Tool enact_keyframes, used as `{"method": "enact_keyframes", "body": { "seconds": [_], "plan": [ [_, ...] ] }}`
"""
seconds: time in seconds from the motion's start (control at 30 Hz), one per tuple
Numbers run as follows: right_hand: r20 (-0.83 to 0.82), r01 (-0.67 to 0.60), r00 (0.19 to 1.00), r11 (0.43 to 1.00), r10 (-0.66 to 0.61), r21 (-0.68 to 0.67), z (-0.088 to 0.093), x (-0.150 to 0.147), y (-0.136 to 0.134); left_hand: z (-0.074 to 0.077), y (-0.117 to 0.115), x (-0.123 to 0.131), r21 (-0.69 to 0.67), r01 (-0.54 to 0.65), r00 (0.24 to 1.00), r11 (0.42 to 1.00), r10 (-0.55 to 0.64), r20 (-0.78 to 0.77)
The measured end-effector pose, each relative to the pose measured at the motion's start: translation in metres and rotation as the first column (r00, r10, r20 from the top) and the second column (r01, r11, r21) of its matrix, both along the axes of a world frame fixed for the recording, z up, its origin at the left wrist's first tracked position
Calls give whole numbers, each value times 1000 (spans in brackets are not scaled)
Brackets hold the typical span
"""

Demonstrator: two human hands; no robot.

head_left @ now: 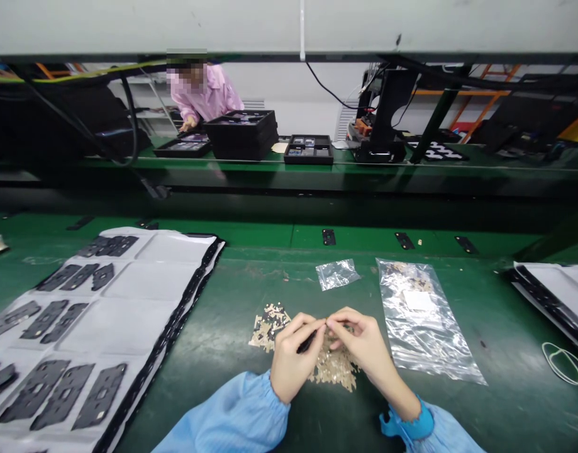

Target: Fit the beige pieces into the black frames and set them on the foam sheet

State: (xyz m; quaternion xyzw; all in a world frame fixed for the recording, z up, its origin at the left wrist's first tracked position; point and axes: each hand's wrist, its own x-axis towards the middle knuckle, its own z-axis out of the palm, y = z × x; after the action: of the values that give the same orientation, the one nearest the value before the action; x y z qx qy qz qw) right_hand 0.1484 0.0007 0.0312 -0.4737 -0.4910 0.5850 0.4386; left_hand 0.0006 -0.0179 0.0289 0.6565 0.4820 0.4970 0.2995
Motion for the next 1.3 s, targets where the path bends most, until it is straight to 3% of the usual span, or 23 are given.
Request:
{"method": "enact_keyframes", "body": {
  "seconds": [0.13, 0.23, 0.33, 0.47, 0.6, 0.7, 0.87, 1.07, 1.3],
  "plan": [
    [-28, -12, 1000, 1000, 12, -10, 4, 2, 3, -1, 7, -3, -215, -2, 986, 977, 38, 163],
    [-71, 19, 997, 998, -23, -57, 7, 4, 5, -1, 9, -4, -455, 114, 915, 883, 85, 393],
    [-144, 2, 989, 988, -24, -152, 8, 4, 5, -1, 9, -2, -540, 232, 823, 809, 133, 552],
    [-189, -34, 982, 976, -7, -213, 8, 2, 3, -1, 9, 1, -560, 284, 775, 778, 158, 612],
    [-180, -45, 984, 979, 8, -199, 8, 1, 2, 1, 8, 1, -558, 307, 782, 771, 130, 610],
    [-184, -4, 983, 986, -27, -169, 7, 0, 1, 2, 8, 0, -536, 291, 771, 792, 138, 622],
    [-196, 45, 977, 984, -80, -175, 11, 0, 0, 5, 14, -9, -509, 209, 673, 835, 254, 694],
    [-308, -119, 951, 960, 36, -253, 23, 0, -6, 1, 30, -25, -519, -29, 793, 854, 336, 508],
    [-299, -190, 948, 945, 106, -267, 23, -3, -9, -4, 29, -25, -469, 33, 843, 883, 227, 487]
  ]
}}
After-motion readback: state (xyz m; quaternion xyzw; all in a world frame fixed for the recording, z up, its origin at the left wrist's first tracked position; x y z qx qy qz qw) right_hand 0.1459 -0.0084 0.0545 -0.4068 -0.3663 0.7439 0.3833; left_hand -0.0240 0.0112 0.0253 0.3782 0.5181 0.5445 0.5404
